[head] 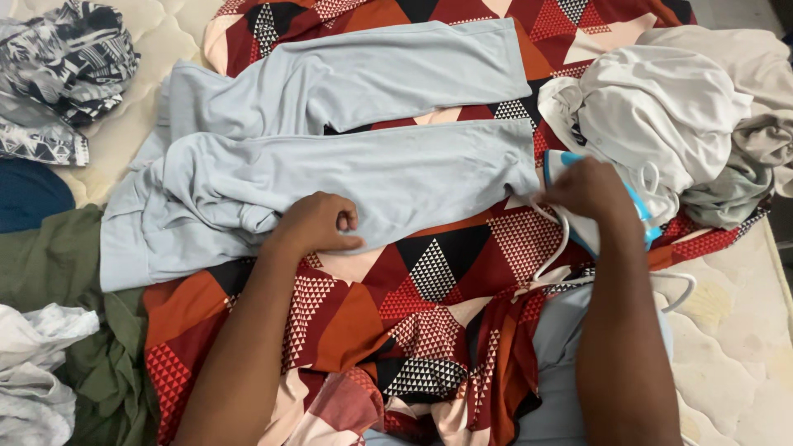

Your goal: The person irons a light blue shirt on a patterned bedspread, smoothing the fabric and using a blue iron. They then pick up a green shirt and begin to unfold it.

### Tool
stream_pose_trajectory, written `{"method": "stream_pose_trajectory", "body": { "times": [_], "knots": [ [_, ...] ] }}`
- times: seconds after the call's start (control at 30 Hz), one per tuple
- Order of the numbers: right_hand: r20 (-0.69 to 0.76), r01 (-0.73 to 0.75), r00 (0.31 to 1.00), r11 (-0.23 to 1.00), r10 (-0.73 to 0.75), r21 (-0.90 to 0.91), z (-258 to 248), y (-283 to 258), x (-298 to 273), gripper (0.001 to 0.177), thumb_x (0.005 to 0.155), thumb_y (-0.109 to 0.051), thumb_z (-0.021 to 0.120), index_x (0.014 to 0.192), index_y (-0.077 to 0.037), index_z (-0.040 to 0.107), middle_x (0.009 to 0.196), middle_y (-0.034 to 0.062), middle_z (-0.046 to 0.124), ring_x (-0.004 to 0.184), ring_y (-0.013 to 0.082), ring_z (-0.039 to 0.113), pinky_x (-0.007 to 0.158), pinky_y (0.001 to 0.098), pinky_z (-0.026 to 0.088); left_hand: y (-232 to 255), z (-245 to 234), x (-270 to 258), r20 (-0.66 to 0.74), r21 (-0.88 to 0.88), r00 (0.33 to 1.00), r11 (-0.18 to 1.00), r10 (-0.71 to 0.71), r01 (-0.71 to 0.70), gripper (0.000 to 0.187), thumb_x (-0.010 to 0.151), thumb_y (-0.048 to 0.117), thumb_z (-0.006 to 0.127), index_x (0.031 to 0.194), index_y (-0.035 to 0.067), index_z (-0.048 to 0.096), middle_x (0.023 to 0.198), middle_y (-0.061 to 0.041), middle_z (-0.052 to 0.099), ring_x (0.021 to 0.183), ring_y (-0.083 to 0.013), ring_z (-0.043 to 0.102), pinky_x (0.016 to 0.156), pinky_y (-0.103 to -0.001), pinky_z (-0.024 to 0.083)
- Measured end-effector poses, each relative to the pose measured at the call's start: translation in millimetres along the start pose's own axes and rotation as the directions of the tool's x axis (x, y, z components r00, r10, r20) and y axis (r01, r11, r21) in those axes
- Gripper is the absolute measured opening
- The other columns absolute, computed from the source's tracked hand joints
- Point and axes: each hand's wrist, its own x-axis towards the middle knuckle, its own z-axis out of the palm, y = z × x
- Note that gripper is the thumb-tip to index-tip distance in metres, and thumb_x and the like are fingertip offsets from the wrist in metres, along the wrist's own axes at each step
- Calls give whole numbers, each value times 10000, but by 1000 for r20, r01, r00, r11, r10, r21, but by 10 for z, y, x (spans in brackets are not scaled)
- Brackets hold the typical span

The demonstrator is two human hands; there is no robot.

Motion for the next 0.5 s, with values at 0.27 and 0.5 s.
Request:
{"method": "stream_pose_trajectory", "body": {
  "times": [0.27, 0.5],
  "knots": [
    [-228, 72, 968, 987, -104, -143, 347, -280, 130, 263, 646, -305, 888, 851, -166, 800, 843, 95, 757, 789, 321, 718, 705, 447, 560, 102, 56, -53, -7, 154, 998, 987, 57, -55, 227, 598, 115, 811, 818, 102, 756, 801, -47, 746, 764, -239, 715, 699, -362, 557],
    [-226, -51, 974, 953, -18, -299, 505, 97, 334, 107, 853, -178, 703, 830, -142, 802, 922, 141, 765, 853, 345, 731, 753, 467, 575, 104, 41, -59, 167, 79, 985, 997, -29, 16, 224, 612, 114, 806, 828, 77, 758, 795, -70, 778, 722, -224, 752, 675, -347, 588]
  ]
}}
